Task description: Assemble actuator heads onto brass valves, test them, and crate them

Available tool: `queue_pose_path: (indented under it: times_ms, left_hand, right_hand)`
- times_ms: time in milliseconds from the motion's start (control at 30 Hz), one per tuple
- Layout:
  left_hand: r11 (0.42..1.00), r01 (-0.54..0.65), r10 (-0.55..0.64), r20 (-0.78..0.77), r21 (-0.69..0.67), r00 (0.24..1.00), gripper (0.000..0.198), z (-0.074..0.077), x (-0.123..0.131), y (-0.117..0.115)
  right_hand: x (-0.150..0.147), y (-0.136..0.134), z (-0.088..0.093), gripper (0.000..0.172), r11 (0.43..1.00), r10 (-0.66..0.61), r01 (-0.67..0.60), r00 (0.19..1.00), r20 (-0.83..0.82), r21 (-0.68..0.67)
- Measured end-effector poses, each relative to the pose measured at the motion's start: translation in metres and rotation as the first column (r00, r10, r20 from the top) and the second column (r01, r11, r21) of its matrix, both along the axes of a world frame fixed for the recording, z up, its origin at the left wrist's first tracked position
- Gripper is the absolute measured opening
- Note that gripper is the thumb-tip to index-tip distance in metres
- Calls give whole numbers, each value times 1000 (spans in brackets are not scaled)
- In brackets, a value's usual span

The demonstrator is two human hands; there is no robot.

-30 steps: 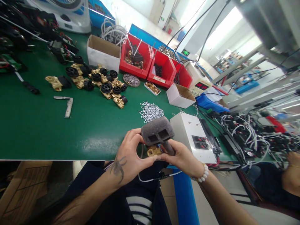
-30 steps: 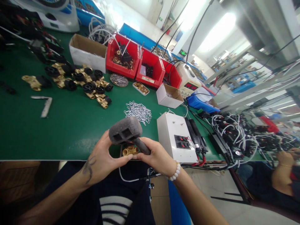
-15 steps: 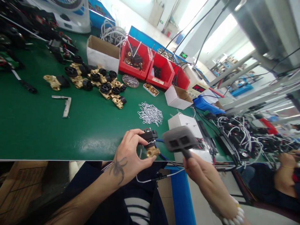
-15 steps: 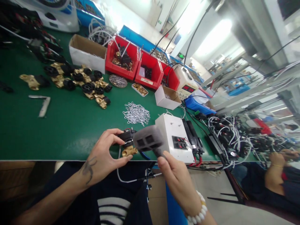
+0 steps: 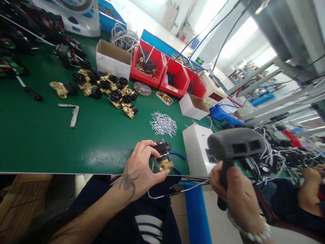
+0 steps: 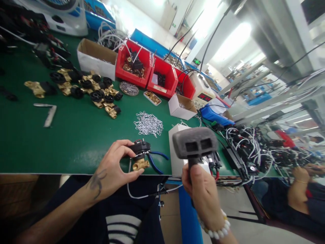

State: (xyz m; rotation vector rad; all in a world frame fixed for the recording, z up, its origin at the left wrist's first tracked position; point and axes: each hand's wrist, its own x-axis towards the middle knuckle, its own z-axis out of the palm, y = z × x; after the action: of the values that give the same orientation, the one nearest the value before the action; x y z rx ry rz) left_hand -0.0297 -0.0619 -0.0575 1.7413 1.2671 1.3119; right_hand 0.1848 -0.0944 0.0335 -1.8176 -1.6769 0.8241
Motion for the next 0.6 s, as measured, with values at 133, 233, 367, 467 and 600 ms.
queue_pose_path:
  times_ms: [133,233,367,467,600]
  left_hand:
    - [1000,-15,15,-4,25,1000,30,0,0,0]
    - [1000,-3,3,6,6,1000,29,0,0,0]
    - [1000,-13,13,0,17,1000,28,0,1,-1]
    - [998,-22,23,-8,53,1000,26,0,3,-2]
    - [1000,-9,9,-5,27,1000,28,0,2,-2]
  right_hand:
    - [-7,4,-3,58,973,201,-179,967,155,-145]
    - [-3,4,-1,58,992,120,-118,992,35,-49]
    - [-2,5,-2,59,993,75,-77,997,-18,-91]
    - [-8,8,-2,59,943,262,-226,957,126,-244]
    - [-8,9,3,59,985,148,-142,988,49,-100]
